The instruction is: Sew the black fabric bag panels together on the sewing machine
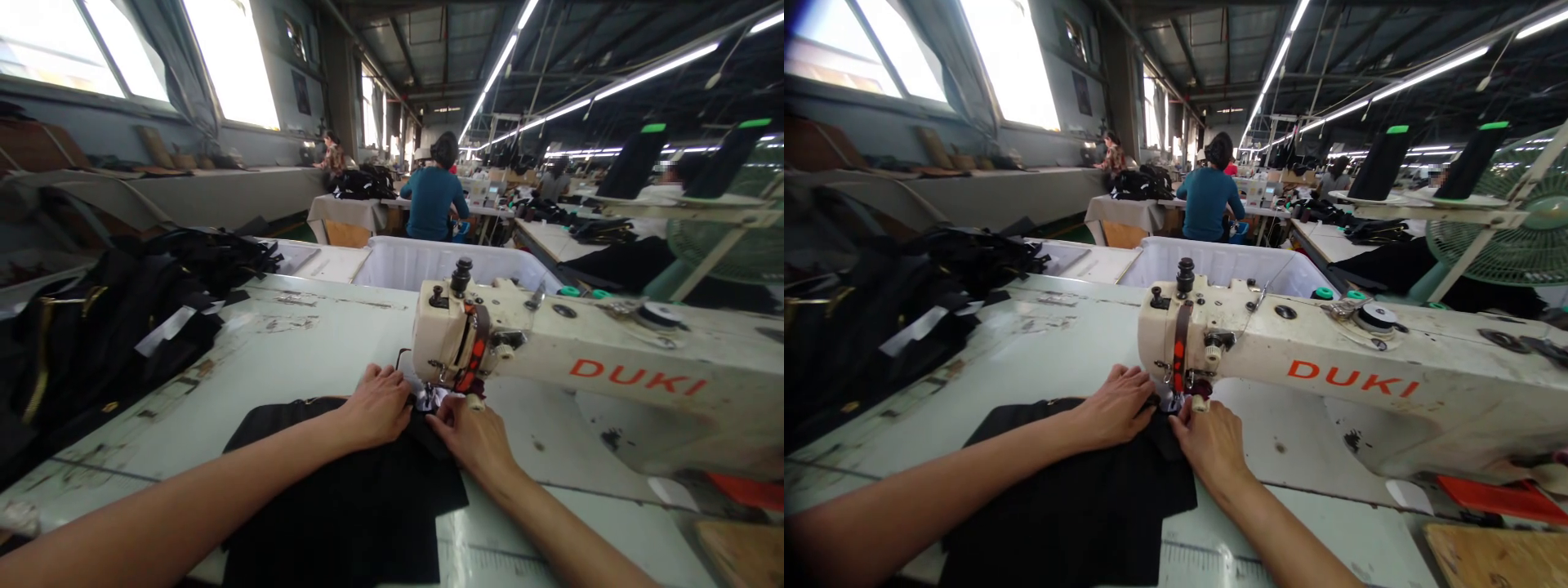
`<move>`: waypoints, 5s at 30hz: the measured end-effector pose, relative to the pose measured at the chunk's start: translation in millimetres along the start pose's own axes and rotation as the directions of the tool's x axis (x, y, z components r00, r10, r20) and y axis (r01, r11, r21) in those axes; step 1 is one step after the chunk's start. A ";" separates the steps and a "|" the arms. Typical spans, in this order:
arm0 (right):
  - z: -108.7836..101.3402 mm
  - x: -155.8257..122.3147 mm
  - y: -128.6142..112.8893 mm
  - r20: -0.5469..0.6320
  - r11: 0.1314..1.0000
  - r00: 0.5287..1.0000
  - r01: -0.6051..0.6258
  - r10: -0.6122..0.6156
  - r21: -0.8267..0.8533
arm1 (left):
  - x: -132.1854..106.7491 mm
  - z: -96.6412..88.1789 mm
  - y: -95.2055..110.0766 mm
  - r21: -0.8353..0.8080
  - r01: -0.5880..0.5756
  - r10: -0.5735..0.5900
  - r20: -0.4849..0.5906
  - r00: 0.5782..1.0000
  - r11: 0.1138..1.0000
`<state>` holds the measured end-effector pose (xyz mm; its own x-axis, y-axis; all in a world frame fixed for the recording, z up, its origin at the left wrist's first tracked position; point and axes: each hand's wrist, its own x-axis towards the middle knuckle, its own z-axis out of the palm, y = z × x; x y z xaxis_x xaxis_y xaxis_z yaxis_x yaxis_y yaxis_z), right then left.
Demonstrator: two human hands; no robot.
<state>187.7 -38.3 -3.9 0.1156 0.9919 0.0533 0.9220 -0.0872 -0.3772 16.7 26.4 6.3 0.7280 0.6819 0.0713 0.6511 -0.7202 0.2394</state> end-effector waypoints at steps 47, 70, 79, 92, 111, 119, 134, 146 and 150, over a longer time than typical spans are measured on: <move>1.2 -26.7 31.3 -0.088 0.780 0.785 0.619 -0.613 0.091 | -27.7 24.7 22.4 0.012 -0.160 0.158 -0.266 0.951 0.987; 2.1 -22.4 41.7 -0.088 0.745 0.740 0.661 -0.667 -0.088 | -36.2 18.3 13.4 -0.042 -0.328 0.320 -0.144 0.936 0.944; -3.7 -22.1 40.6 -0.140 0.702 0.689 0.692 -0.712 -0.168 | -36.7 11.7 10.4 -0.050 -0.362 0.354 -0.130 0.926 0.931; 7.8 -22.8 45.2 -0.166 0.762 0.751 0.648 -0.640 -0.005 | -40.5 32.3 5.3 0.047 -0.413 0.410 -0.265 0.873 0.910; 15.2 -19.3 36.9 -0.220 0.937 0.911 0.343 -0.350 -0.071 | -53.9 -6.8 31.2 0.087 -0.310 0.322 -0.243 0.915 0.947; 2.0 -22.9 19.6 -0.281 0.879 0.838 0.407 -0.467 -0.249 | -55.4 -6.6 31.9 0.136 -0.309 0.329 -0.168 0.929 0.941; 13.2 -26.3 19.5 -0.402 0.729 0.617 0.638 -0.677 -0.250 | -52.7 0.1 29.8 0.086 -0.300 0.305 -0.048 0.951 0.950; 1.9 -26.7 32.7 -0.248 0.632 0.589 0.645 -0.769 -0.429 | -54.0 -4.7 32.7 0.040 -0.241 0.244 -0.122 0.962 0.970; -7.0 -24.1 42.7 -0.175 0.586 0.567 0.710 -0.805 -0.390 | -52.8 0.1 32.0 0.065 -0.254 0.259 -0.107 0.960 0.965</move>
<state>226.9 -66.6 -14.8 -0.6114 0.6166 0.4959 0.7665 0.6173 0.1775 -0.9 -32.6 10.1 0.8446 0.4814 0.2344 0.4578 -0.8763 0.1501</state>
